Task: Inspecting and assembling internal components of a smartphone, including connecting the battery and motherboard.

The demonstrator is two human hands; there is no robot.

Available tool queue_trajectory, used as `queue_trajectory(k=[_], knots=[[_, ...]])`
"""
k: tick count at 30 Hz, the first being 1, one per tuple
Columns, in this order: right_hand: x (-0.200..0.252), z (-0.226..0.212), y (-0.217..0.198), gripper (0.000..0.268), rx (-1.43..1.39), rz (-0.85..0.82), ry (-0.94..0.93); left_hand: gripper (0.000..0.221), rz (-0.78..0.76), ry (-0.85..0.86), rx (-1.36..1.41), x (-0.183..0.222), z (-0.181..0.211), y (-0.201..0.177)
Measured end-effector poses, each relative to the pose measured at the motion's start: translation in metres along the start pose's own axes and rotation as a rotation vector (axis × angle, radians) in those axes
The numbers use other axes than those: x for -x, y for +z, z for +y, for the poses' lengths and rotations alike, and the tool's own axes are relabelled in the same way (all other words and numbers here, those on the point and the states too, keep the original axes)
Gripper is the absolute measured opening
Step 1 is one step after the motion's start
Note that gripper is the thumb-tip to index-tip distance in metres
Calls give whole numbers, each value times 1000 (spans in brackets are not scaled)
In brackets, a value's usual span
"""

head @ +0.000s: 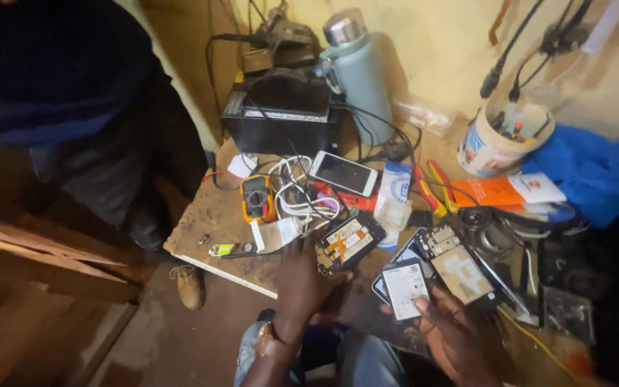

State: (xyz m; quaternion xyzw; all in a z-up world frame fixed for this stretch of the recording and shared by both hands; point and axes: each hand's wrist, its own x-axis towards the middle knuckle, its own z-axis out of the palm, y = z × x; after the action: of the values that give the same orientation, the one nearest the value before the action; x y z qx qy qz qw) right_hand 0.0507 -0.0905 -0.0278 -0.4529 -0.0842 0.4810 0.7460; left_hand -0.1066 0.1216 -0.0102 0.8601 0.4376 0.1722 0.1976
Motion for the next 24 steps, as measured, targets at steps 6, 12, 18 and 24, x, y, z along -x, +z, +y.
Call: queue_trajectory(k=[6,12,18,24], knots=[[-25,5,-13,53,106,171,-45,93,-7,42,90,-11,3,-4],[-39,-15,-9,40,182,146,-98,60,-219,-453,710,-22,37,-48],[-45,-30,9,53,140,146,-114,48,-99,-633,1447,-34,13,-26],[-47,-36,7,46,133,108,-119,14,-83,-674,1761,-43,-6,-21]])
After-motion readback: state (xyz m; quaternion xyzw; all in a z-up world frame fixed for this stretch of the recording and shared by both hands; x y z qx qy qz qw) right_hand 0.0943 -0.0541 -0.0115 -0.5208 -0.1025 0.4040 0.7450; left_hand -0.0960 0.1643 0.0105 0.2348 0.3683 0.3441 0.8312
